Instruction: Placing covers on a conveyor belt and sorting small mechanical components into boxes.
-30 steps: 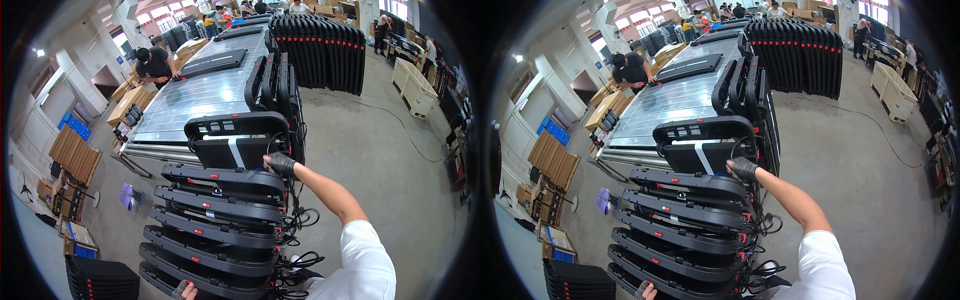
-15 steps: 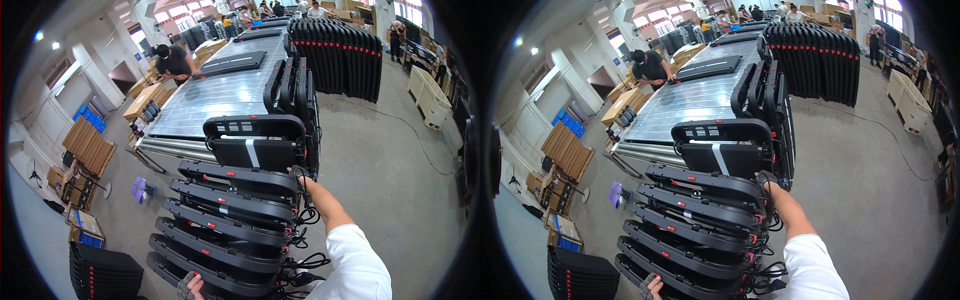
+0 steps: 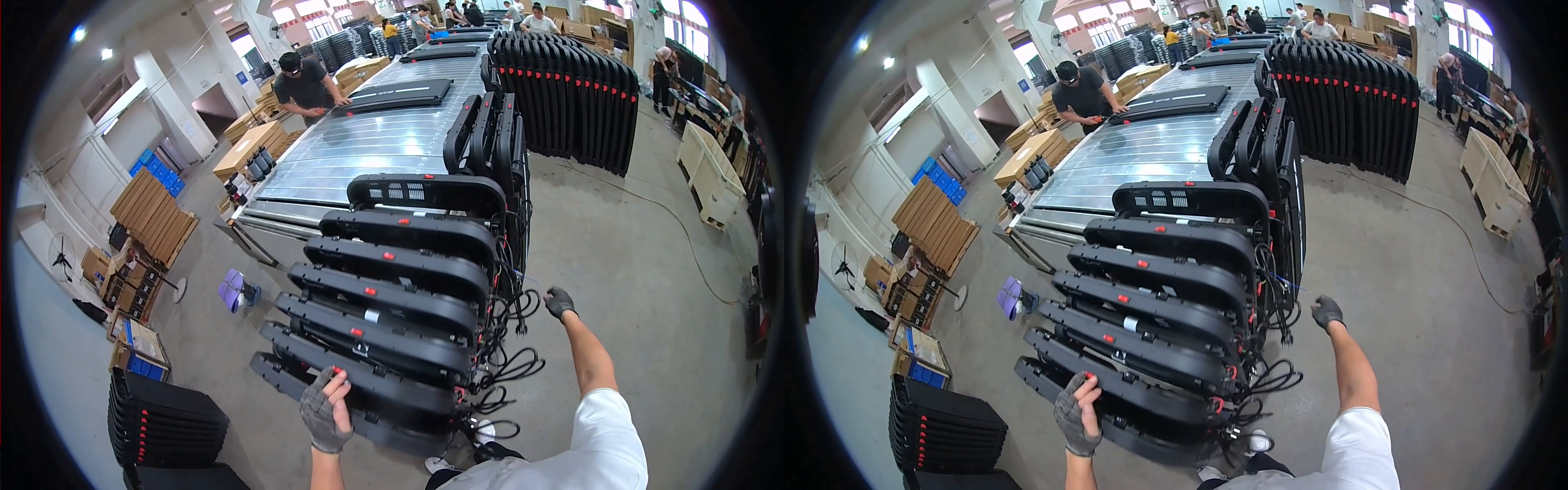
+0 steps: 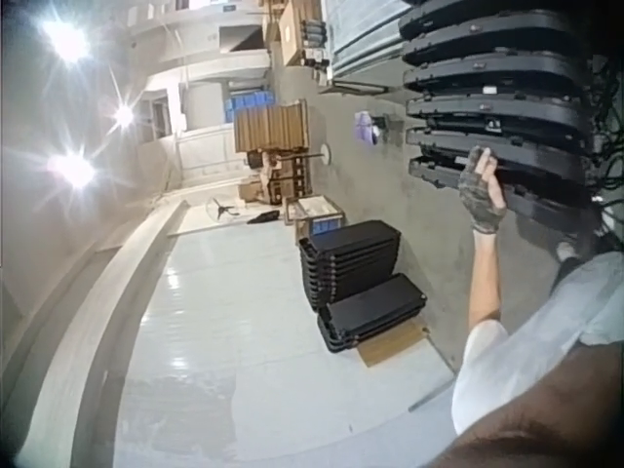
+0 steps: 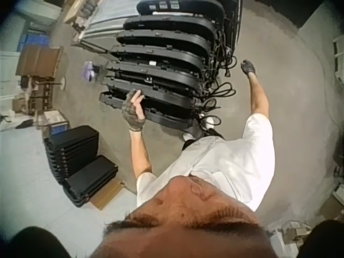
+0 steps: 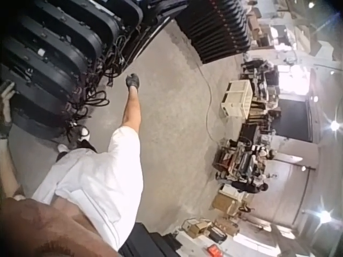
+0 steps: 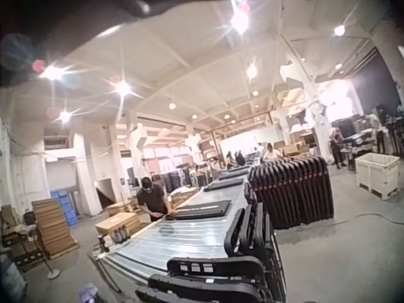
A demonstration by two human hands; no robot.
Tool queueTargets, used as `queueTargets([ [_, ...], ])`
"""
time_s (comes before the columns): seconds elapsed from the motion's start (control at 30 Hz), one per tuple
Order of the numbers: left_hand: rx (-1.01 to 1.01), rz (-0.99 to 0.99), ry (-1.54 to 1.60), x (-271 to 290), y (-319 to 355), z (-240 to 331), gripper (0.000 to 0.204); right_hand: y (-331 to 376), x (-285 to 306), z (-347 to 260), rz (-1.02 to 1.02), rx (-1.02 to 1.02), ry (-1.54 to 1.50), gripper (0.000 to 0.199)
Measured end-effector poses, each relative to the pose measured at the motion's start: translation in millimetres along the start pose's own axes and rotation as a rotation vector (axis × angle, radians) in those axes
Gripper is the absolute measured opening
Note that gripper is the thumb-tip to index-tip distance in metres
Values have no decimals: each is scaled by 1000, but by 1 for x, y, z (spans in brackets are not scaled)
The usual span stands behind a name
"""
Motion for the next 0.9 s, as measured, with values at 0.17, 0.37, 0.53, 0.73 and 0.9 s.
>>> queueTargets([
  [0.17,-112,-8,8,-30,-33,-11,18,119,-68,125,-263,-176,-29,34],
  [0.37,-176,24,15,-55,-67,-17,17,382,-188,243,-638,-741,-398,18],
  [0.53,-321,-28,137,-64,-77,-19,21,573,-250,254,-820,-500,-230,15],
  [0.73,-646,-213,290,-66,-62,31,38,597,-238,65,-305,-845,-774,30],
  [0.9,-789,-500,171,-101,-47,94,45,546,-168,-88,-60,-519,-760,38],
])
Point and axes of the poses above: each hand's wrist, its own y-axis away from the middle knuckle, its own x-axis out of the back of the hand, z = x × y, the point moved 7 cm from there along -y, towards the middle knuckle, and after that the axes turned 1 degree about x, right-handed, at the moved point
